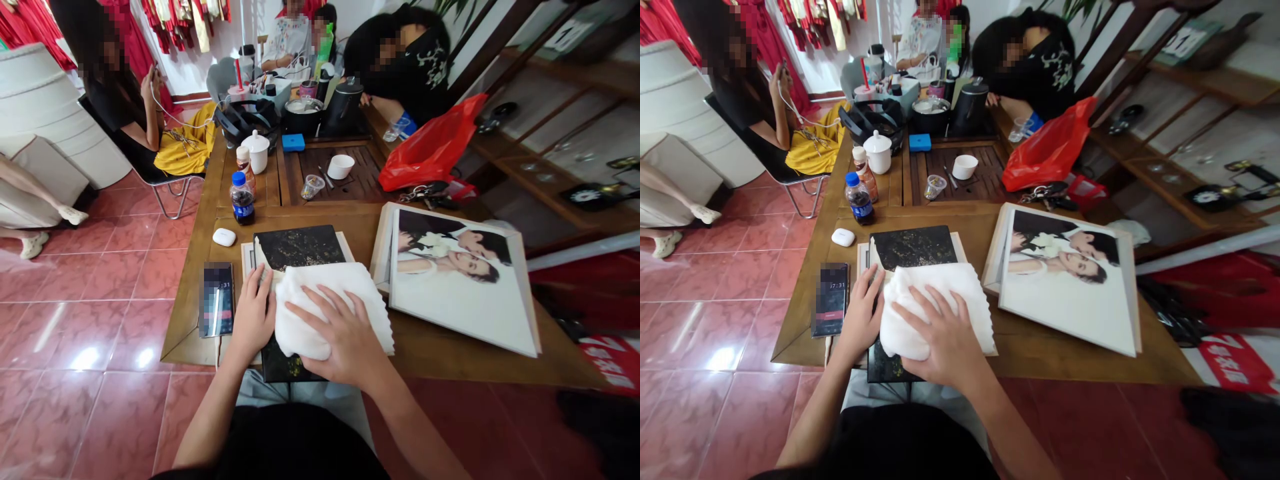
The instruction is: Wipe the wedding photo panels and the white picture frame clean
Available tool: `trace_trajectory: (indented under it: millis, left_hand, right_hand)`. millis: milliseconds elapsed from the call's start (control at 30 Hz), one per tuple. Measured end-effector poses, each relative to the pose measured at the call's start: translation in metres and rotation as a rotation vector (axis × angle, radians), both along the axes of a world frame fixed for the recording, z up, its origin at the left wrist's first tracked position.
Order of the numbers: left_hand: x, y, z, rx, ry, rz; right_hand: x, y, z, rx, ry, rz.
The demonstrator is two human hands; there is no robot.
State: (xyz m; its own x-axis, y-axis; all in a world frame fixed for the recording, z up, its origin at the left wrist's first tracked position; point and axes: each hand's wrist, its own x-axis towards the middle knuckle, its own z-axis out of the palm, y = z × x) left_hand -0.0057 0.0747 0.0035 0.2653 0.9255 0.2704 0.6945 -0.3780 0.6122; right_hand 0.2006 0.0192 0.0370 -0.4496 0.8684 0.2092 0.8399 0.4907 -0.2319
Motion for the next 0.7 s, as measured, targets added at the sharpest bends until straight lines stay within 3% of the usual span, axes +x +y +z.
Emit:
trace_trajectory:
  millis: [167, 400, 700]
  left_hand:
    - [0.000, 0.000, 0.000, -0.002, 0.005, -0.003]
    - [0.001, 0.000, -0.002, 0.015, 0.012, -0.002]
    - [-0.001, 0.001, -0.002, 0.017, 0.057, -0.009]
  right_hand:
    - [0.009, 0.007, 0.000, 0.010, -0.006, 0.006]
    - [0.040, 0.016, -0.003, 0.073, -0.038, -0.127]
    - [0.012, 0.030, 0.003, -0.019, -0.046, -0.006]
